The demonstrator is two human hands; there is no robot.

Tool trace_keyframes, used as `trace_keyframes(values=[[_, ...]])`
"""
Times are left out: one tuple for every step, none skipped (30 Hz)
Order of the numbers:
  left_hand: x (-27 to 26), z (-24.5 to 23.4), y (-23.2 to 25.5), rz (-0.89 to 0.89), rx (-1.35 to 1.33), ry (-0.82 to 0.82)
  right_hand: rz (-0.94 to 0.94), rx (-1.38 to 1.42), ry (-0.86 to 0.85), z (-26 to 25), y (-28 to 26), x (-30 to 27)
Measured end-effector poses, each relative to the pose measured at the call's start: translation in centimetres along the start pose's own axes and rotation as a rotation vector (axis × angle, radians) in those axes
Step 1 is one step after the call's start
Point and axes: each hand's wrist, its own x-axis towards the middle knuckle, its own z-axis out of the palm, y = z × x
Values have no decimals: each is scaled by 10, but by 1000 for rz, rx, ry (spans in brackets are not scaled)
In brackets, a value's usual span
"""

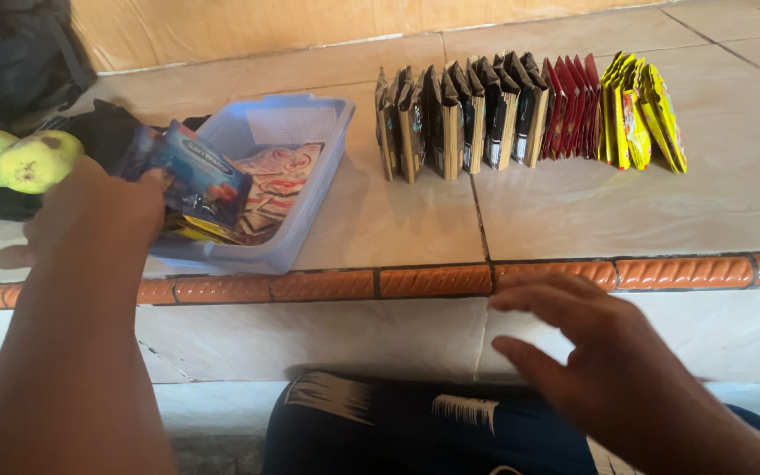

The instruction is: The person organizes various small packets on a tiled floor. They transfer white packets from a blue basket to a pile on the floor, then pick up and inspect stacks of yellow, blue, red, and black packets before placing them into the basket.

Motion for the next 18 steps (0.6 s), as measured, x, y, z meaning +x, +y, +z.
trace_keyframes(values=[[-3,-1,1,15,-29,82,134,-9,-20,-2,0,2],[-8,0,4,30,-59,163,268,-19,-40,-3,0,3],[-15,2,7,45,-84,243,193,6,10,-3,0,3],[-21,4,12,160,-137,342,119,30,60,-5,0,5],[-28,6,17,276,-191,443,44,55,113,-5,-1,6],[-37,11,25,405,-194,532,152,23,91,-6,-2,6],[-49,18,33,536,-198,619,261,-10,73,-9,-4,5],[-61,24,43,667,-202,706,312,-35,75,-10,-5,6],[-75,31,54,729,-206,725,363,-59,73,-12,-6,6],[-90,39,67,791,-210,743,356,-75,91,-14,-6,6],[-108,45,77,864,-317,686,349,-91,112,-16,-5,7],[-127,52,84,935,-424,626,375,-106,114,-19,-4,6],[-144,57,92,986,-450,645,401,-122,122,-23,-2,6],[-158,62,99,1037,-475,663,447,-145,125,-27,3,7],[-167,67,104,1073,-550,591,497,-167,127,-30,9,7],[-174,72,108,1107,-624,517,567,-194,124,-34,19,9],[-181,79,110,1084,-674,445,577,-159,166,-36,31,8],[-187,87,111,1059,-722,372,586,-125,209,-38,45,6]])
